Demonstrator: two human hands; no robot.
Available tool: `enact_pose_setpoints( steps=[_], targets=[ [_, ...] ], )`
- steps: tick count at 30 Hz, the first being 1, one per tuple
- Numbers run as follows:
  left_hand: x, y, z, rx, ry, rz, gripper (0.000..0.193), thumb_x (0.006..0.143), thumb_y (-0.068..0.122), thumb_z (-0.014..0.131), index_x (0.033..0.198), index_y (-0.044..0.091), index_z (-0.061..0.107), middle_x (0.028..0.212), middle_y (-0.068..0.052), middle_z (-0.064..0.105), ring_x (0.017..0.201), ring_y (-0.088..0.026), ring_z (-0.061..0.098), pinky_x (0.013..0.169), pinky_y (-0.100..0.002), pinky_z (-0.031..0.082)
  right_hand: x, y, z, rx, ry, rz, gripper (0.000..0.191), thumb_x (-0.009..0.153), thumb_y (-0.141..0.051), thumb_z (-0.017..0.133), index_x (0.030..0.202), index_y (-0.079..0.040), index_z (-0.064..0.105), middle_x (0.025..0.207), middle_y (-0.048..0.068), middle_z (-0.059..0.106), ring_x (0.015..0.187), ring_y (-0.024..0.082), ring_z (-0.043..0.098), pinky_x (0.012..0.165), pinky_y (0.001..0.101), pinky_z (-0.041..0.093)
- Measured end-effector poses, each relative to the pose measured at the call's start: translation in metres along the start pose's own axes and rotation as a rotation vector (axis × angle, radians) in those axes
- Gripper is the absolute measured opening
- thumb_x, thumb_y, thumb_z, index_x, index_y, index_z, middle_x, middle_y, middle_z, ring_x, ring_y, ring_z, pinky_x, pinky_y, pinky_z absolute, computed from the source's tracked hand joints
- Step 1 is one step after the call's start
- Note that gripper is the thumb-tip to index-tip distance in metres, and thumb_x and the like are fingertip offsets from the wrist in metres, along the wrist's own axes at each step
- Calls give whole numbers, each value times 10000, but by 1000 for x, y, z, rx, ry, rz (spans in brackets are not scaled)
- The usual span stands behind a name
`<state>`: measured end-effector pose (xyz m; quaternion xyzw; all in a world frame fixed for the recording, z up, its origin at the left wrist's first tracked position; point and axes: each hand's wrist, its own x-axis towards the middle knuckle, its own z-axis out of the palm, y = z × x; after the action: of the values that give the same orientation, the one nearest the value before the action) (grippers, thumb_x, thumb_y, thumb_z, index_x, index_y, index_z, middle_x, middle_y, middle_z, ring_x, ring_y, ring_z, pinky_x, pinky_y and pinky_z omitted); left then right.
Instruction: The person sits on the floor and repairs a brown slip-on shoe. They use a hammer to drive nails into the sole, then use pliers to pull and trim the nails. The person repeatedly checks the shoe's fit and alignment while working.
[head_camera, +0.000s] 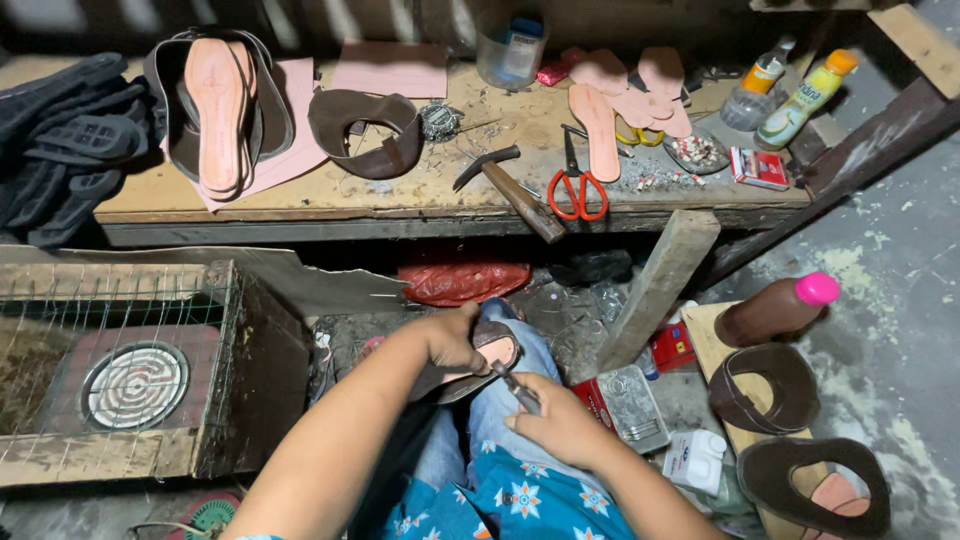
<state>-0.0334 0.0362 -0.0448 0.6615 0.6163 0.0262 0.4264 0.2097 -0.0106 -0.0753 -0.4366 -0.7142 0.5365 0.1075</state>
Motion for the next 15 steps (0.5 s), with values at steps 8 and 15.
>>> enact_pose_setpoints(
  steps=[8, 15],
  targets=[
    [-50, -15, -30, -524, 663, 340, 932, 725, 298, 792, 1521, 104, 348, 1266, -158, 624, 1109, -248, 641, 975, -356, 506, -49, -42, -20, 708, -167, 51, 600, 882, -119, 629, 1462, -31, 500, 1133, 109, 694, 965, 191, 682, 877, 349, 553],
    [-103, -35, 80, -742, 1208, 97, 784, 783, 220, 815, 1384, 8, 358, 1255, -179, 542, 1147, -261, 569, 1000, -385, 484, -23, -63, 16, 490, -288, 197, 593, 859, -119, 611, 1442, -101, 503, 1237, 2, 683, 1090, 127, 689, 872, 328, 552]
  ],
)
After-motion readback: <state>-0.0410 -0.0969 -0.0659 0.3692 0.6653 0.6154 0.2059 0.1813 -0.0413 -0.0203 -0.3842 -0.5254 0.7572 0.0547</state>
